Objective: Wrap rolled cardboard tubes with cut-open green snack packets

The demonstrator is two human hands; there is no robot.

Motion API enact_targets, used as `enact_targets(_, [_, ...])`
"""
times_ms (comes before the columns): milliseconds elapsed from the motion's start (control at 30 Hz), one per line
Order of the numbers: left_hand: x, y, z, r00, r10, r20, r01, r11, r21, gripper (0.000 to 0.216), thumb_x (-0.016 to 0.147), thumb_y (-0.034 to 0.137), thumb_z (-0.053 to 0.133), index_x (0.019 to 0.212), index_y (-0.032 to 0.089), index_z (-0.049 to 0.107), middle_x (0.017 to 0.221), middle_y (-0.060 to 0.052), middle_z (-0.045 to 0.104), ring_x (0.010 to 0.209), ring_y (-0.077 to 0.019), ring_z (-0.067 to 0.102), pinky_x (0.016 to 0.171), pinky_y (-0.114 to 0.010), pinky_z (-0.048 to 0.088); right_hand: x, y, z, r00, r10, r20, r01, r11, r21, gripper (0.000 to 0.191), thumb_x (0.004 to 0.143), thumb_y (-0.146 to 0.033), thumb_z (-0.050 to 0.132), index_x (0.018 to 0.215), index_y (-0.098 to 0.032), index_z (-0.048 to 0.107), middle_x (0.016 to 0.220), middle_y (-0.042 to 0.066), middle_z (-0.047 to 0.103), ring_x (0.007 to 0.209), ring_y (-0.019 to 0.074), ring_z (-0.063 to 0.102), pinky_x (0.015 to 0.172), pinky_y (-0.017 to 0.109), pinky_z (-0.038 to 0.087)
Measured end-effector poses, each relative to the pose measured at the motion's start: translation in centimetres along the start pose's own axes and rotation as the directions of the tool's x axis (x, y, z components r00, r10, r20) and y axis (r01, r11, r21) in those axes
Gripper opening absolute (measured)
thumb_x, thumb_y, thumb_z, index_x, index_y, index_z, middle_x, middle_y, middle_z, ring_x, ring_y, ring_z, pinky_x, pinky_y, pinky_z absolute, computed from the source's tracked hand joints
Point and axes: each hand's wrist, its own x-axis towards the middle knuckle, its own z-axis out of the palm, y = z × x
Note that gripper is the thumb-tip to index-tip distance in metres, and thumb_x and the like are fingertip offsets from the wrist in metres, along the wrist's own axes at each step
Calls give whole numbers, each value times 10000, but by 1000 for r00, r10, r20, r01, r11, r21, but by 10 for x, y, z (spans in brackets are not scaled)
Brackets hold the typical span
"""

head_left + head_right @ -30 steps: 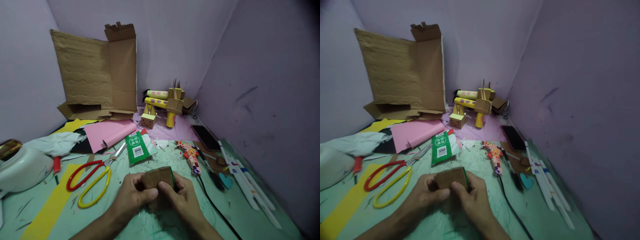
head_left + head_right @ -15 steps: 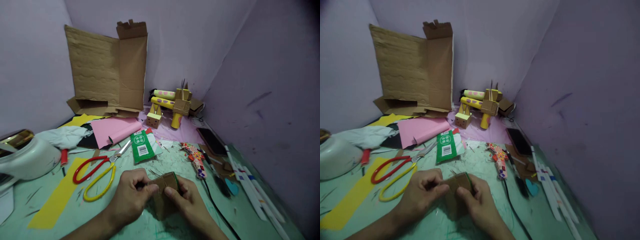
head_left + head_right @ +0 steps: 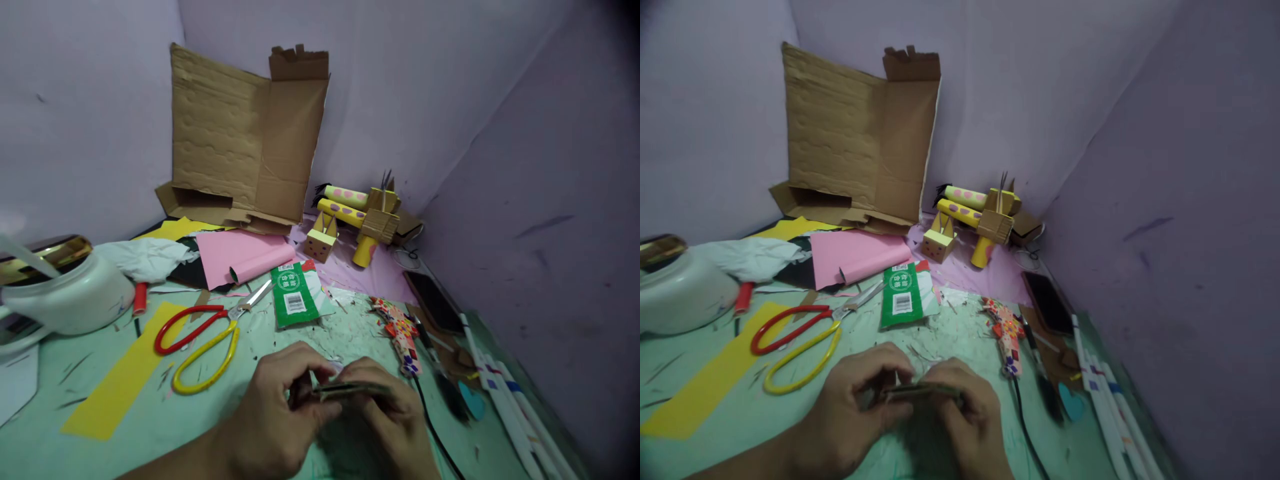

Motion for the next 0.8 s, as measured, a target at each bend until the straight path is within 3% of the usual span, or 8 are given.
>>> enact_targets(100, [2, -6, -3, 991, -107, -82, 96, 987, -131, 211, 700, 180, 587, 907, 184, 546, 749, 6, 539, 605, -114, 476, 529, -225, 385, -5, 6, -3, 922, -382, -56, 347, 883, -316, 305, 834, -159, 538, 1120, -241, 606, 979, 54, 627, 890, 191, 593, 756, 304, 489])
enact_targets(167, [5, -8, -5, 968, -245, -47, 219, 926, -307, 249, 690, 202, 570, 934, 173, 525, 634, 33, 499, 545, -111, 455, 480, -214, 372, -8, 9, -4, 859, -510, -49, 408, 738, -537, 405, 810, -91, 534, 1192, -219, 572, 1057, 69, 593, 975, 208, 553, 840, 330, 458])
enact_targets(300, [6, -3, -5, 946, -165, 281, 299, 783, -546, 246, 668, 275, 556, 861, 125, 586, 647, -12, 548, 582, -137, 496, 509, -239, 401, -9, 10, 0, 815, -575, 68, 415, 498, -762, 463, 803, 3, 415, 1188, -191, 583, 1110, 94, 597, 1023, 214, 518, 864, 330, 434])
enact_targets(433, [7, 4, -2, 962, -176, 207, 249, 876, -413, 199, 709, 286, 589, 841, 138, 570, 665, 11, 520, 596, -126, 476, 572, -256, 406, -4, 9, 9, 817, -549, 178, 443, 398, -803, 381, 804, -84, 496, 1176, -111, 573, 1167, 151, 602, 1051, 235, 512, 854, 335, 462])
enact_targets(600, [14, 5, -21, 949, -218, 227, 259, 950, -173, 80, 641, 198, 504, 694, 145, 532, 641, 22, 463, 610, -124, 413, 543, -243, 333, 1, 0, 1, 906, -400, 137, 391, 670, -631, 506, 753, -256, 625, 1233, -137, 518, 1212, 136, 582, 1092, 253, 505, 877, 377, 464])
enact_targets(667, [17, 5, -29, 920, -222, 321, 260, 962, -79, 46, 637, 198, 489, 637, 155, 503, 602, 36, 410, 579, -114, 371, 504, -238, 285, 5, -4, -5, 971, -239, -3, 202, 828, -524, 538, 739, -326, 661, 1237, -175, 524, 1219, 129, 580, 1104, 271, 516, 903, 421, 439])
enact_targets(733, [17, 6, -32, 896, -220, 385, 240, 971, -5, 68, 662, 215, 488, 619, 162, 487, 589, 41, 391, 570, -110, 363, 492, -238, 268, 10, -7, -9, 996, 92, -13, -92, 952, -292, 511, 699, -385, 703, 1162, -198, 592, 1120, 107, 639, 1009, 260, 581, 848, 395, 464])
enact_targets(800, [17, 6, -30, 890, -219, 400, 211, 975, 64, 98, 687, 223, 495, 608, 168, 473, 581, 48, 378, 564, -104, 357, 483, -233, 257, 16, -8, -8, 896, 393, 207, -401, 916, -5, 439, 655, -450, 720, 992, -172, 679, 873, 73, 691, 779, 208, 627, 672, 308, 490])
